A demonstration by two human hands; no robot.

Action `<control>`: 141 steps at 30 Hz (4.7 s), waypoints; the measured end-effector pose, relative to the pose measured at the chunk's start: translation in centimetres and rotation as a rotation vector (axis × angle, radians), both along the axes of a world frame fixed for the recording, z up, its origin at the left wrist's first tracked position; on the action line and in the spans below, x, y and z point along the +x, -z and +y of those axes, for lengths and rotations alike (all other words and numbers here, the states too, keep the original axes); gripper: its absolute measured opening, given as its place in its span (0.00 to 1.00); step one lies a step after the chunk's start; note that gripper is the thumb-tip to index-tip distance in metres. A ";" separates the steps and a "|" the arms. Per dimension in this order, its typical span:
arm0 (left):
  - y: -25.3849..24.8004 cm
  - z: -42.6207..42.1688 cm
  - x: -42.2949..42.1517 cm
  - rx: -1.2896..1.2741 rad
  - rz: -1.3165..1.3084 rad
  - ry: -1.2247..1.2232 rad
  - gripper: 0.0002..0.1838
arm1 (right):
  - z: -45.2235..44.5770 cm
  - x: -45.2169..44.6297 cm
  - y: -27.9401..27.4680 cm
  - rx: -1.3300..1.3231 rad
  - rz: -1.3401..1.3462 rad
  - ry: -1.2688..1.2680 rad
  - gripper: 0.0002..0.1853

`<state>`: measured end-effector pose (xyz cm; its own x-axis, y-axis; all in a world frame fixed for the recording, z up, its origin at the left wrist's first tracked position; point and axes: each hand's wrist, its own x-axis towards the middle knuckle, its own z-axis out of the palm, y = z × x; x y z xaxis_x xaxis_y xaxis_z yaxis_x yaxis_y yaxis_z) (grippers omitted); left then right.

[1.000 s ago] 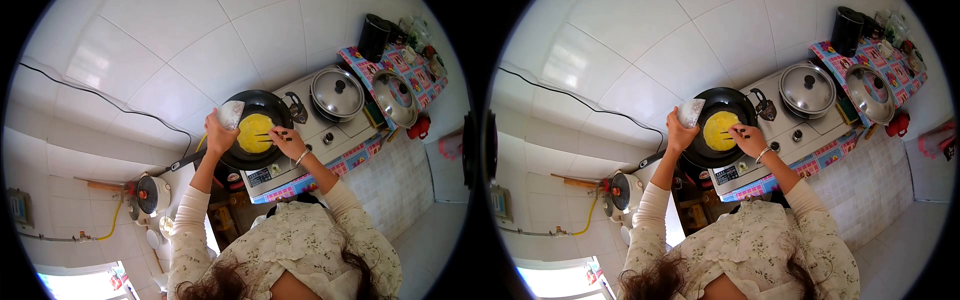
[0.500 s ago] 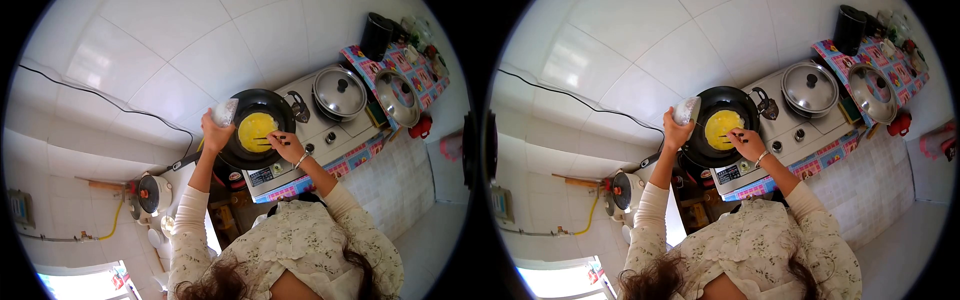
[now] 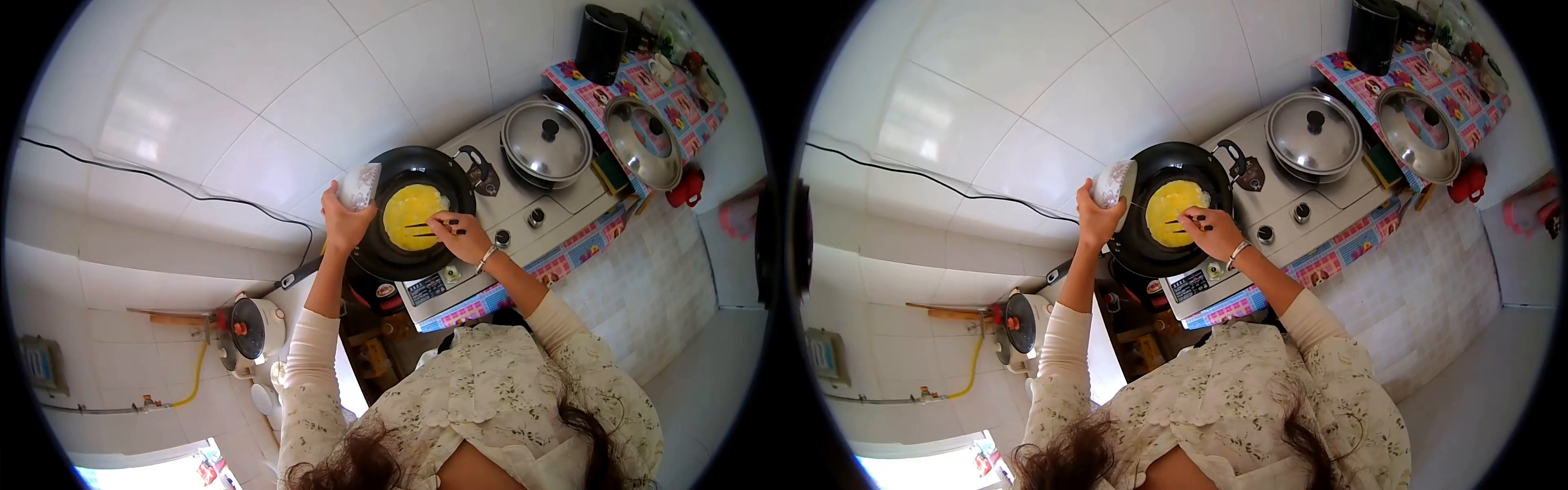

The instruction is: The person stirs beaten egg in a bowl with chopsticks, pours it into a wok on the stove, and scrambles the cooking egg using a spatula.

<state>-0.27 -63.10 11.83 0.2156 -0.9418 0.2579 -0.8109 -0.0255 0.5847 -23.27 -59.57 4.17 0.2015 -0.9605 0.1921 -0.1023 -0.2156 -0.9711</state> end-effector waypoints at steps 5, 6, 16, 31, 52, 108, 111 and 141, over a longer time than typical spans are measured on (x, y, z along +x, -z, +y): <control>0.1 0.0 -0.2 -0.008 -0.010 0.025 0.47 | -0.1 -0.1 -0.2 -0.008 -0.010 0.012 0.10; 0.2 0.0 -0.2 -0.015 -0.017 0.031 0.47 | -0.1 -0.2 -0.2 -0.011 -0.011 0.014 0.10; -0.4 0.6 -1.5 -0.040 -0.115 0.088 0.47 | -0.7 -1.1 0.8 0.096 -0.156 0.056 0.11; -1.4 1.9 -2.6 -0.110 -0.265 0.165 0.47 | -0.7 -3.5 -1.4 0.176 -0.253 0.213 0.14; -2.0 0.7 -2.1 -0.025 -0.167 0.086 0.48 | -1.0 -2.2 -5.4 0.185 -0.434 0.176 0.21; -0.9 0.3 -1.9 0.058 -0.131 0.065 0.50 | -2.1 2.1 -3.2 0.192 -0.122 0.244 0.09; -1.1 0.2 -1.3 0.102 -0.036 -0.004 0.51 | -1.4 2.0 -3.3 0.176 -0.357 0.128 0.11; 0.5 3.4 1.7 0.197 0.903 -0.047 0.34 | -4.4 -1.3 -0.4 0.328 -0.570 0.300 0.12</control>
<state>1.45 -59.75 11.30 0.2958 -0.9361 -0.1904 -0.0454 -0.2128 0.9760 -24.62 -63.98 4.54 -0.1259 -0.9849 -0.1186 0.4306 0.0535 -0.9009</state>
